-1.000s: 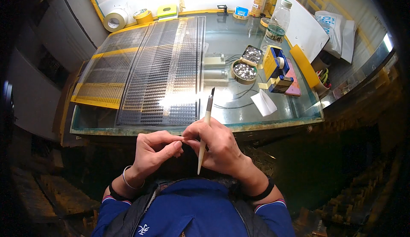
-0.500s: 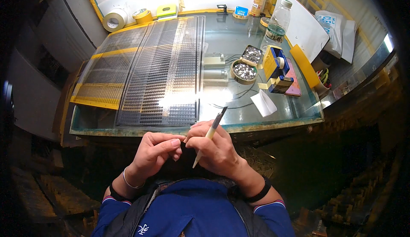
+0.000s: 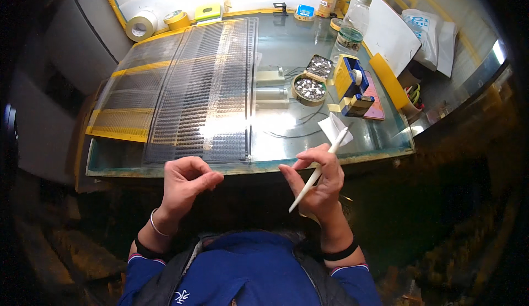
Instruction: Assembling small metal connectors onto thin film flexible heating sheets using a stylus.
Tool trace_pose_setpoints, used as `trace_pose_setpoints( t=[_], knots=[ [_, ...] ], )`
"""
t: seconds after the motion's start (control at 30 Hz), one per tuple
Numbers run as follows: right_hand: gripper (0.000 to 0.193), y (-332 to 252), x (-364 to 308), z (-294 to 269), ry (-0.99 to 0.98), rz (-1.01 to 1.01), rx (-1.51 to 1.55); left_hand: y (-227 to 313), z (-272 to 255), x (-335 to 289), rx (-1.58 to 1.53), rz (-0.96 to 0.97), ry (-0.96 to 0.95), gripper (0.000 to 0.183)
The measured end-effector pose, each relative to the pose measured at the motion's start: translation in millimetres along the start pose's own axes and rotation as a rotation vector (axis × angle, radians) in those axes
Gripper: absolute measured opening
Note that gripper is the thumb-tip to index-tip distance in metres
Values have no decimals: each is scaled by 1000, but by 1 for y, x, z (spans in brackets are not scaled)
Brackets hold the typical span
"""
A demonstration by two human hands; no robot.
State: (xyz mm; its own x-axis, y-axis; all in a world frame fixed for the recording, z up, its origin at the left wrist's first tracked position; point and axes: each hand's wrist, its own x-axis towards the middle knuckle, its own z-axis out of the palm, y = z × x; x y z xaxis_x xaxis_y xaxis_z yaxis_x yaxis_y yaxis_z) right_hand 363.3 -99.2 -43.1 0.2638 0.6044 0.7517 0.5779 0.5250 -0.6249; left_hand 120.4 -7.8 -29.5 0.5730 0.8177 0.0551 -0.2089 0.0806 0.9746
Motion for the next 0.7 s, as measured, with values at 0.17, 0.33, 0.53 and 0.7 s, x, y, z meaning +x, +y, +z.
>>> trace_pose_setpoints(
  t=[0.17,0.33,0.53,0.7],
  knots=[
    [29,16,-6,-2,-19,83,-193,-3,6,20,721,526,45,4],
    [24,28,-16,11,-74,132,-42,-14,7,20,736,422,66,4],
    [19,23,-11,21,-108,181,-28,-12,2,10,-96,-88,-57,16],
    [14,25,-5,26,-107,186,-101,-17,10,-2,127,-147,-144,13]
  ],
)
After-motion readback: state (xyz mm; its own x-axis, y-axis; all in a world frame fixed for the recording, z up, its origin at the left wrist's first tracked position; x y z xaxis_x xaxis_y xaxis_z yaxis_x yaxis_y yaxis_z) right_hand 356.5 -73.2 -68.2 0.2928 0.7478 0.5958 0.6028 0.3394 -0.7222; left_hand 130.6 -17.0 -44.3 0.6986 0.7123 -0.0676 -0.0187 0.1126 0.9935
